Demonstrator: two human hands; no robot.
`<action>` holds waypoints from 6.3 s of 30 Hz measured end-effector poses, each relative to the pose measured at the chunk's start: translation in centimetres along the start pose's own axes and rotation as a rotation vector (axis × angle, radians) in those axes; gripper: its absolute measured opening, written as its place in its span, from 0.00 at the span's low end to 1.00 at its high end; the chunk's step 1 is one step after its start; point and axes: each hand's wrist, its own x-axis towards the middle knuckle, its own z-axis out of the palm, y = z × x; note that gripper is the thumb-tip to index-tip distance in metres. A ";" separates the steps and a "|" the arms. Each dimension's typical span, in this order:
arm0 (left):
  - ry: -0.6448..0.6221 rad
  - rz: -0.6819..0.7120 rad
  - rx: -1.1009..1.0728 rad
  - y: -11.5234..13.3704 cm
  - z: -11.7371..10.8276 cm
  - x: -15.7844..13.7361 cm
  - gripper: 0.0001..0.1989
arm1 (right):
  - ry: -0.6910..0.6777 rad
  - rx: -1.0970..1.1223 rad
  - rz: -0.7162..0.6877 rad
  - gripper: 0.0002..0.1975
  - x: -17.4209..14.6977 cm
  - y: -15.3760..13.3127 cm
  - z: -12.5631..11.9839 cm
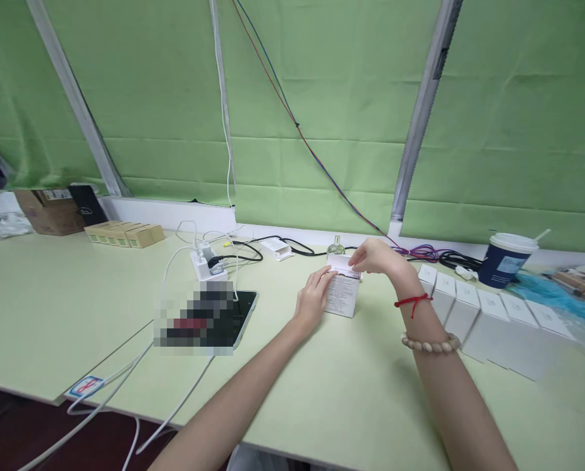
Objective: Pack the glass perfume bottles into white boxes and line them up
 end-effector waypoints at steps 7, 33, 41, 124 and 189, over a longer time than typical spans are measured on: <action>-0.030 -0.010 0.044 0.4 0.0 0.0 0.20 | 0.019 0.027 -0.006 0.11 0.3 -0.2 0.4; 0.000 0.015 -0.105 0.6 0.0 0.2 0.15 | 0.036 -0.038 0.009 0.14 -0.5 -1.3 0.5; -0.004 0.023 -0.069 0.8 0.1 0.1 0.17 | 0.382 0.032 0.029 0.08 -0.6 -0.6 -0.3; 0.032 0.050 0.041 0.5 1.0 0.0 0.16 | -0.358 0.211 0.040 0.32 2.3 1.9 1.4; 0.032 0.096 -0.036 -0.1 0.8 0.5 0.17 | -0.272 0.139 0.119 0.15 1.7 1.0 1.7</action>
